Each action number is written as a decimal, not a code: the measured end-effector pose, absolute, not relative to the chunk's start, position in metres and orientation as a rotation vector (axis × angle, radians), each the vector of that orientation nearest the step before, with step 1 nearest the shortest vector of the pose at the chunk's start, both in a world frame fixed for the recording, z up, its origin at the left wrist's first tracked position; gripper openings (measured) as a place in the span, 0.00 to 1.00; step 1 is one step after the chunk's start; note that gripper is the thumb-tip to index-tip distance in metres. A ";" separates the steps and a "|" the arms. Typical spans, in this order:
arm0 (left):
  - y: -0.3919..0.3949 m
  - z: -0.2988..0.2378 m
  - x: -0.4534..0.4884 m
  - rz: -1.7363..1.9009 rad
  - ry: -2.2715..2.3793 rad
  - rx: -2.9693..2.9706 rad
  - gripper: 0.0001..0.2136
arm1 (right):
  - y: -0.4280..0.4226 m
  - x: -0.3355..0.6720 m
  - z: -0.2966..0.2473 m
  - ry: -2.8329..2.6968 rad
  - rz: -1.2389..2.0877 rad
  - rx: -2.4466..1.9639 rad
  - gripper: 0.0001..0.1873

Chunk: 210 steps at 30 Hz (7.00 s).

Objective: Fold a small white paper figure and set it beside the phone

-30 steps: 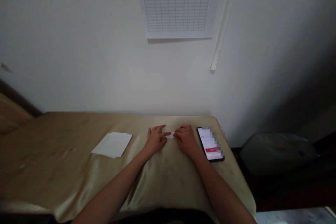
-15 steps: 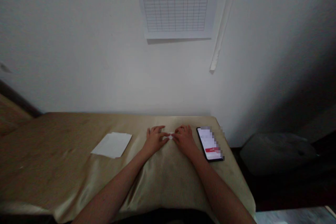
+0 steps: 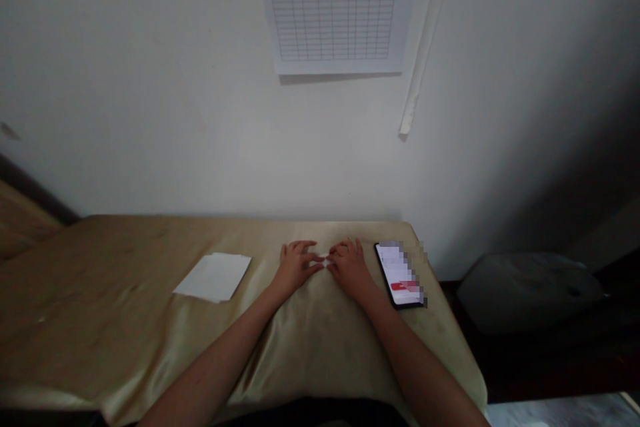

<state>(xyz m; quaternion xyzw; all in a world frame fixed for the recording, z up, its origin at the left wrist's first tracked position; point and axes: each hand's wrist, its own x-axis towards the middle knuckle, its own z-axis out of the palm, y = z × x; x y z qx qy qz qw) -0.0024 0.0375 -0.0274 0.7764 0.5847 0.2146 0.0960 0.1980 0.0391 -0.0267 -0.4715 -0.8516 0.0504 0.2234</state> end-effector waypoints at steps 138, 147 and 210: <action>0.039 -0.027 0.007 0.653 1.907 2.121 0.06 | 0.046 0.188 -0.040 -2.035 0.282 -1.630 0.08; 0.040 -0.017 0.011 0.564 1.912 2.098 0.07 | 0.048 0.188 -0.036 -2.012 0.358 -1.674 0.08; 0.035 -0.018 0.004 0.853 1.695 2.224 0.04 | 0.034 0.195 -0.021 -2.017 0.256 -1.403 0.04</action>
